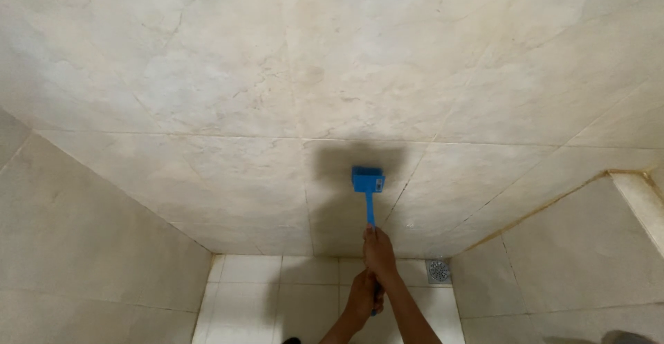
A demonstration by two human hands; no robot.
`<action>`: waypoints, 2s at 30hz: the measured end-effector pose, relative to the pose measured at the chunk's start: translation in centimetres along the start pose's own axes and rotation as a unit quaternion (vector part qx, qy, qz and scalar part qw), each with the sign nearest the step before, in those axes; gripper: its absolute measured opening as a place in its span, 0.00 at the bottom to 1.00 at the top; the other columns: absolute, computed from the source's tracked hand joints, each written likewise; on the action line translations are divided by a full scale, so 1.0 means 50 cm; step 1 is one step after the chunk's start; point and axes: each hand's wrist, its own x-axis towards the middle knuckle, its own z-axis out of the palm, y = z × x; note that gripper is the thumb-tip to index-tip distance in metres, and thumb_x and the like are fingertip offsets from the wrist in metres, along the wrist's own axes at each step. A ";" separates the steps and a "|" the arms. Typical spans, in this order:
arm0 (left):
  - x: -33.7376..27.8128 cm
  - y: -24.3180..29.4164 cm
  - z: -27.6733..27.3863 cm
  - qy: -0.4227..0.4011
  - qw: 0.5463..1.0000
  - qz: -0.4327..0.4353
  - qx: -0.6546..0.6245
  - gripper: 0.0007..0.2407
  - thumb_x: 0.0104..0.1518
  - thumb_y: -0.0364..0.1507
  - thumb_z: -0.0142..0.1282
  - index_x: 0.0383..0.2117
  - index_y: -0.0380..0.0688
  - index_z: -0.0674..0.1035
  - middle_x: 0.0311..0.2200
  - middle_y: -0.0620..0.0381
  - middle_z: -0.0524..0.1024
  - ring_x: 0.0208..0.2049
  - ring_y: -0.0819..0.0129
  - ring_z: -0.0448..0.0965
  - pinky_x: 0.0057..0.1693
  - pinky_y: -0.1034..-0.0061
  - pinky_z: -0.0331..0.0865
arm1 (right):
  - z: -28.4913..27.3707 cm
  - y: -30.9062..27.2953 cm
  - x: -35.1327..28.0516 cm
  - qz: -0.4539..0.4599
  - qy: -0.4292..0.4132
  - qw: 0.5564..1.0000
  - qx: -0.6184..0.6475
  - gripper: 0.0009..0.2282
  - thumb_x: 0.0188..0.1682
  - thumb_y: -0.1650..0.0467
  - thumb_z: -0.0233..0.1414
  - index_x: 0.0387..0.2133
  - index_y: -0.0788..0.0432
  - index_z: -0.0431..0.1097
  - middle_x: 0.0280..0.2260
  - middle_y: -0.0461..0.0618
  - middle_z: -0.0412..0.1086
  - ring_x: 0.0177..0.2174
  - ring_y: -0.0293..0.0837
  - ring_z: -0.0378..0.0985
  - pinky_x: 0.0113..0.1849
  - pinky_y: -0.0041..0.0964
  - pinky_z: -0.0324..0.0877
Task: The person scrubs the tiled walls of a shower using a blue long-handled brush. They focus on the grout lines and the area around the shower fixture, moving the brush in back-and-forth motions.
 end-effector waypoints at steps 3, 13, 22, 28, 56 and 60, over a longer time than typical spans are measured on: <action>0.000 -0.001 0.003 0.003 1.000 -0.008 0.003 0.19 0.73 0.43 0.33 0.28 0.45 0.68 0.17 0.59 0.66 0.13 0.73 0.61 0.22 0.72 0.60 | -0.004 0.014 0.011 0.005 -0.009 1.000 0.019 0.19 0.58 0.56 0.41 0.26 0.56 0.63 0.15 0.43 0.58 0.13 0.38 0.58 0.17 0.36 0.57; 0.008 -0.023 0.024 0.000 0.999 0.031 -0.018 0.20 0.72 0.43 0.32 0.28 0.42 0.70 0.16 0.58 0.67 0.13 0.71 0.62 0.21 0.72 0.60 | -0.030 0.009 0.011 -0.012 -0.003 1.000 -0.007 0.18 0.58 0.57 0.41 0.27 0.57 0.63 0.14 0.45 0.60 0.12 0.39 0.61 0.16 0.37 0.59; 0.000 -0.009 0.056 -0.002 1.000 0.018 -0.022 0.18 0.72 0.42 0.32 0.31 0.43 0.70 0.17 0.59 0.66 0.13 0.72 0.62 0.22 0.73 0.60 | -0.053 -0.005 0.005 -0.013 0.005 1.000 -0.016 0.19 0.57 0.56 0.41 0.26 0.57 0.63 0.13 0.46 0.60 0.11 0.40 0.61 0.15 0.38 0.58; 0.002 -0.006 0.075 0.006 0.999 0.014 -0.045 0.17 0.71 0.41 0.32 0.31 0.45 0.71 0.17 0.58 0.67 0.13 0.72 0.62 0.23 0.72 0.60 | -0.071 -0.014 0.006 -0.008 -0.005 0.999 -0.047 0.20 0.57 0.54 0.41 0.27 0.57 0.64 0.14 0.46 0.60 0.12 0.40 0.62 0.16 0.37 0.59; 0.005 -0.013 0.083 -0.018 0.999 0.016 0.035 0.18 0.71 0.40 0.34 0.31 0.43 0.72 0.19 0.57 0.71 0.16 0.70 0.71 0.26 0.74 0.67 | -0.092 -0.040 -0.022 0.058 0.020 0.998 0.025 0.17 0.56 0.58 0.46 0.30 0.60 0.64 0.13 0.45 0.57 0.11 0.40 0.57 0.15 0.38 0.56; 0.005 -0.021 0.070 -0.023 0.999 0.032 0.033 0.18 0.71 0.41 0.34 0.33 0.44 0.73 0.20 0.58 0.71 0.17 0.72 0.69 0.27 0.74 0.66 | -0.077 -0.075 -0.046 0.051 0.037 0.998 0.021 0.16 0.56 0.58 0.46 0.30 0.60 0.66 0.13 0.44 0.58 0.11 0.38 0.58 0.15 0.37 0.56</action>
